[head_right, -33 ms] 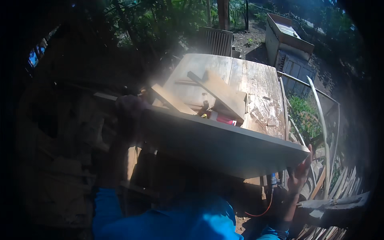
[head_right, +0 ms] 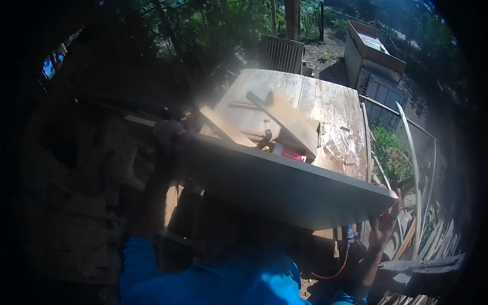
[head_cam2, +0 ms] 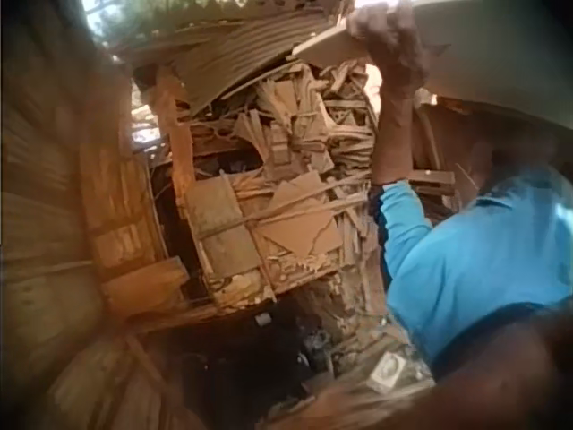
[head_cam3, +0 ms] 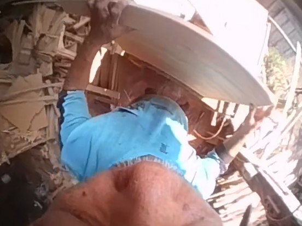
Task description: The person aligns and fits wooden boards together, marking a joint with a pen and applying glue from a bottle to the edges of the wood. They position the pieces on a wooden work surface surrounded by wood scraps.
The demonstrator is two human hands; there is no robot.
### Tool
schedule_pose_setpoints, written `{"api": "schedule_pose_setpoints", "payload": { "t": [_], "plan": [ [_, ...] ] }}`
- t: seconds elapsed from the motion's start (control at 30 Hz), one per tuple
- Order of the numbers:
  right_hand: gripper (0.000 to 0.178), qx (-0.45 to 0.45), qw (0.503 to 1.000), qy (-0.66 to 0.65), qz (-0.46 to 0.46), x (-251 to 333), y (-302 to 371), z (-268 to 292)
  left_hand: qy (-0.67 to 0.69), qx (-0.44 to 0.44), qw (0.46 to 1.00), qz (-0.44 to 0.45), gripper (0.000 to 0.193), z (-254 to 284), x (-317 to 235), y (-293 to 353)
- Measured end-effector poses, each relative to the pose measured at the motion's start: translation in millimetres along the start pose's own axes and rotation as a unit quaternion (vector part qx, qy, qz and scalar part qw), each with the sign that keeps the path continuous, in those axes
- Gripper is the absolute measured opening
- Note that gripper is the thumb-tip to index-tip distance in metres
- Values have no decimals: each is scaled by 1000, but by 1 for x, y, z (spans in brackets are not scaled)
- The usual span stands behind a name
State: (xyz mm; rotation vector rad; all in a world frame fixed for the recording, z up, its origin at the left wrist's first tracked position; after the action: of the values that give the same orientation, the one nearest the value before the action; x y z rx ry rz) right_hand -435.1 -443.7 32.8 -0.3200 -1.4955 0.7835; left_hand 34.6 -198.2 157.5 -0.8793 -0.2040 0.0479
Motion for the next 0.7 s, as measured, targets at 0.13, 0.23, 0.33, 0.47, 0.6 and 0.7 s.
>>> {"api": "schedule_pose_setpoints", "payload": {
  "t": [0.13,0.23,0.33,0.47,0.6,0.7],
  "plan": [
    [98,32,998,34,28,-22,2,20,-27,-99,994,-29,49,23,-3,14],
    [96,82,996,-17,12,-23,-1,12,-42,-120,992,-14,46,45,1,32],
    [92,65,997,32,-4,-22,3,22,-62,-95,993,17,48,48,14,51],
    [84,61,996,65,9,-24,1,31,-61,-66,989,121,68,55,59,86],
    [76,61,992,107,13,-12,-3,24,-153,-103,924,335,94,68,122,155],
    [70,51,990,129,5,-14,-10,28,-215,-106,853,464,100,67,170,218]
  ]
}}
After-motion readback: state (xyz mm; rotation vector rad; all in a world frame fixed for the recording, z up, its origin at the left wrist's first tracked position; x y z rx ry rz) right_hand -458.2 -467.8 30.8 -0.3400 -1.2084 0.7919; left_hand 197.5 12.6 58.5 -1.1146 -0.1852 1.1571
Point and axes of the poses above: each hand's wrist, its own y-axis away from the middle knuckle, its own z-axis out of the back of the hand, x = y × z, the point moved 6 cm from there along -y, towards the middle knuckle, and after that the axes turned 7 degrees about z, right-handed, at the moved point
